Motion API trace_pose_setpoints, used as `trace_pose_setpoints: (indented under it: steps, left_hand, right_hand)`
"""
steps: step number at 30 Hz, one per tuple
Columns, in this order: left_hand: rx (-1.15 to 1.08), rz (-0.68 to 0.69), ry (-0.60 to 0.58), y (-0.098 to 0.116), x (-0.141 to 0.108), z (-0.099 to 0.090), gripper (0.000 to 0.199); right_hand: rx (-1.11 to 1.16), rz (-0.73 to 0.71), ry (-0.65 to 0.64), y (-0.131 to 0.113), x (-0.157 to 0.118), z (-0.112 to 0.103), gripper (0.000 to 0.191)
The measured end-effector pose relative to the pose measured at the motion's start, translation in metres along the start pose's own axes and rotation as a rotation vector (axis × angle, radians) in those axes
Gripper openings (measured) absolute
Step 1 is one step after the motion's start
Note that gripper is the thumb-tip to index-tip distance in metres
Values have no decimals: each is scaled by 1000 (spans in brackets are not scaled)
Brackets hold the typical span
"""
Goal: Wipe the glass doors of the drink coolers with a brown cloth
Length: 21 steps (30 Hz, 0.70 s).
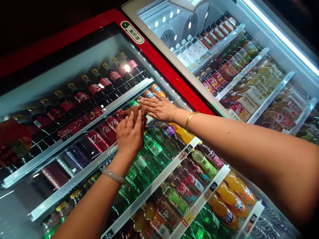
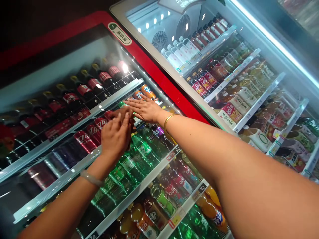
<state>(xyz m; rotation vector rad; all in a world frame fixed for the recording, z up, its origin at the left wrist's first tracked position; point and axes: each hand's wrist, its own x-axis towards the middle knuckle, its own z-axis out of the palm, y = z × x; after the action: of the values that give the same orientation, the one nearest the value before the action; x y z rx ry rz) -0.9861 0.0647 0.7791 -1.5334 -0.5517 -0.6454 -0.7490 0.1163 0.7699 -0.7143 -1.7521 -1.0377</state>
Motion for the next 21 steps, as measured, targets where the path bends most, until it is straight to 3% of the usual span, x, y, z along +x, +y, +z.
trace_pose_setpoints:
  steps: [5, 6, 10, 12, 13, 16, 19, 21]
  left_hand:
    - [-11, 280, -44, -3, 5, -5, 56]
    - [0, 248, -52, -6, 11, -7, 56]
    - [58, -92, 13, -3, 29, -6, 58]
    - [19, -32, 10, 9, 27, -1, 55]
    - [-23, 93, -29, 13, 25, 2, 54]
    - [-56, 237, -62, 11, 26, 8, 57]
    - [1, 40, 12, 1, 35, 9, 54]
    - [19, -39, 67, 6, 37, 12, 54]
  right_hand:
    - [-10, 23, 63, 6, -1, 8, 60]
    - [-7, 36, 80, 5, -1, 10, 59]
    - [0, 178, 137, 4, -1, 12, 56]
    - [-7, 254, 145, 6, -1, 11, 57]
    - [-10, 276, 141, 7, -1, 11, 57]
    - [-7, 291, 133, 7, 0, 10, 57]
    - [12, 307, 192, 6, 0, 10, 55]
    - [33, 359, 231, 7, -1, 10, 55]
